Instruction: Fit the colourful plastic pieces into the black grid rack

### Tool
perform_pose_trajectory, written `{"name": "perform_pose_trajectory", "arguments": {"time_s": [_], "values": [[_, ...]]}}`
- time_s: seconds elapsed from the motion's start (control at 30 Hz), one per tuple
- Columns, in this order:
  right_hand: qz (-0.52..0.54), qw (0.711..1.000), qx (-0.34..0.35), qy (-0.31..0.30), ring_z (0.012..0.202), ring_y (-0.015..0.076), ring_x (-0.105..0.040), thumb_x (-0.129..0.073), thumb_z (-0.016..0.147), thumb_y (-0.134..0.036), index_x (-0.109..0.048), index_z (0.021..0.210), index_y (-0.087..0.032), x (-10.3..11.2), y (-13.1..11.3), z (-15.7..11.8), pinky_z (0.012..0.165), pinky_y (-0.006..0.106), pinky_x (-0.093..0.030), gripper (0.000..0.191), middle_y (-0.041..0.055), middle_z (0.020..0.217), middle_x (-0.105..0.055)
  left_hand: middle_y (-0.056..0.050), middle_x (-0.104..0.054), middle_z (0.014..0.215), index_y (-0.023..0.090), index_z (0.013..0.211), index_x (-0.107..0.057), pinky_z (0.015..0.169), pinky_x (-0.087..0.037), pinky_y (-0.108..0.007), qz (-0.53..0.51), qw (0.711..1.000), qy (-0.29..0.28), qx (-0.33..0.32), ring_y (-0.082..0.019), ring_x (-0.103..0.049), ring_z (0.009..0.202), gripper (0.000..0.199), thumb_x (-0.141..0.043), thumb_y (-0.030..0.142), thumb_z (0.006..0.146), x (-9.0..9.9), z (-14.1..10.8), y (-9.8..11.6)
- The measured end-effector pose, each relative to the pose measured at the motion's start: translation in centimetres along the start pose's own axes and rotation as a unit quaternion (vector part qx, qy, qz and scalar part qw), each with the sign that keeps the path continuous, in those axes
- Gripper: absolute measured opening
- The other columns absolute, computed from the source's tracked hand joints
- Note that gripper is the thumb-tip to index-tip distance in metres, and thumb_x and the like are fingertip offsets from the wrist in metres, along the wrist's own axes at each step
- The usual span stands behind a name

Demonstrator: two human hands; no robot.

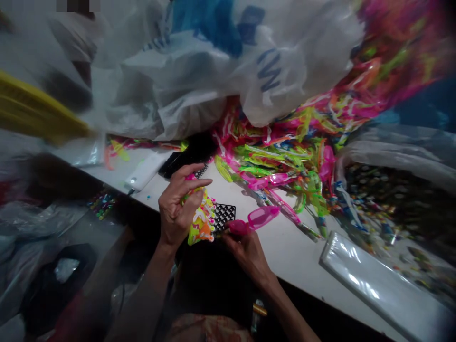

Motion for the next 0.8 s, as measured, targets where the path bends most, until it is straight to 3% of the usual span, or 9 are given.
{"name": "perform_pose_trajectory", "arguments": {"time_s": [0.2, 0.3, 0.43, 0.57, 0.7, 0.8], "values": [[-0.083, 0.994, 0.064, -0.007, 0.069, 0.0165, -0.058, -0.046, 0.076, -0.016, -0.062, 0.089, -0.015, -0.3, -1.0, -0.7, 0.062, 0.025, -0.043, 0.021, 0.0073, 0.085, -0.065, -0.004, -0.059, 0.112, 0.020, 0.091, -0.069, 0.098, -0.037, -0.039, -0.014, 1.000, 0.024, -0.011, -0.022, -0.050, 0.110, 0.021, -0.052, 0.016, 0.079, 0.5, -0.9, -0.1], [-0.161, 0.984, 0.071, 0.000, 0.066, 0.0173, -0.057, -0.042, 0.078, -0.016, -0.060, 0.099, -0.016, -0.2, -1.1, -0.6, 0.061, 0.026, -0.042, 0.028, 0.0073, 0.081, -0.065, -0.004, -0.062, 0.104, 0.020, 0.087, -0.069, 0.094, -0.040, -0.039, -0.019, 0.998, 0.046, -0.031, -0.021, -0.053, 0.104, 0.019, -0.053, 0.016, 0.077, 0.2, -0.5, -0.3], [-0.287, 0.955, 0.071, -0.018, 0.061, 0.0187, -0.058, -0.038, 0.078, -0.013, -0.041, 0.127, -0.014, -1.0, -1.4, -0.1, 0.059, 0.026, -0.040, 0.050, 0.0057, 0.073, -0.065, -0.003, -0.063, 0.103, 0.020, 0.086, -0.069, 0.093, -0.041, -0.039, -0.029, 0.998, 0.044, -0.043, -0.021, -0.054, 0.102, 0.017, -0.054, 0.019, 0.077, -0.6, 0.4, -0.7], [-0.372, 0.927, 0.059, -0.009, 0.062, 0.0200, -0.060, -0.037, 0.076, -0.009, -0.022, 0.138, -0.010, -2.5, -1.5, 0.2, 0.056, 0.026, -0.039, 0.064, 0.0076, 0.078, -0.066, -0.004, -0.062, 0.104, 0.020, 0.088, -0.069, 0.094, -0.039, -0.038, -0.037, 0.998, 0.041, -0.038, -0.021, -0.054, 0.103, 0.018, -0.053, 0.021, 0.079, -0.9, 0.6, -1.0], [-0.384, 0.921, 0.062, -0.008, 0.075, 0.0206, -0.062, -0.033, 0.077, -0.004, -0.018, 0.139, -0.011, -3.6, -1.8, 0.1, 0.062, 0.026, -0.042, 0.064, 0.0120, 0.095, -0.066, -0.005, -0.056, 0.118, 0.021, 0.097, -0.067, 0.098, -0.035, -0.038, -0.031, 0.999, -0.008, -0.026, -0.023, -0.047, 0.113, 0.025, -0.047, 0.028, 0.085, -1.0, 0.4, -0.7], [-0.339, 0.938, 0.062, -0.014, 0.083, 0.0207, -0.062, -0.037, 0.079, -0.007, -0.019, 0.140, -0.016, -3.0, -2.6, -0.2, 0.068, 0.027, -0.044, 0.064, 0.0107, 0.105, -0.063, -0.005, -0.040, 0.136, 0.022, 0.113, -0.060, 0.104, -0.027, -0.041, -0.019, 0.998, -0.002, -0.053, -0.025, -0.036, 0.124, 0.038, -0.035, 0.038, 0.089, -0.1, -0.4, 0.5]]}}
Point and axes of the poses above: each hand's wrist, its own z-axis towards the middle knuckle, its own x-axis out of the back of the hand, y = z × x, the point moved 5 cm from there along z, towards the middle knuckle
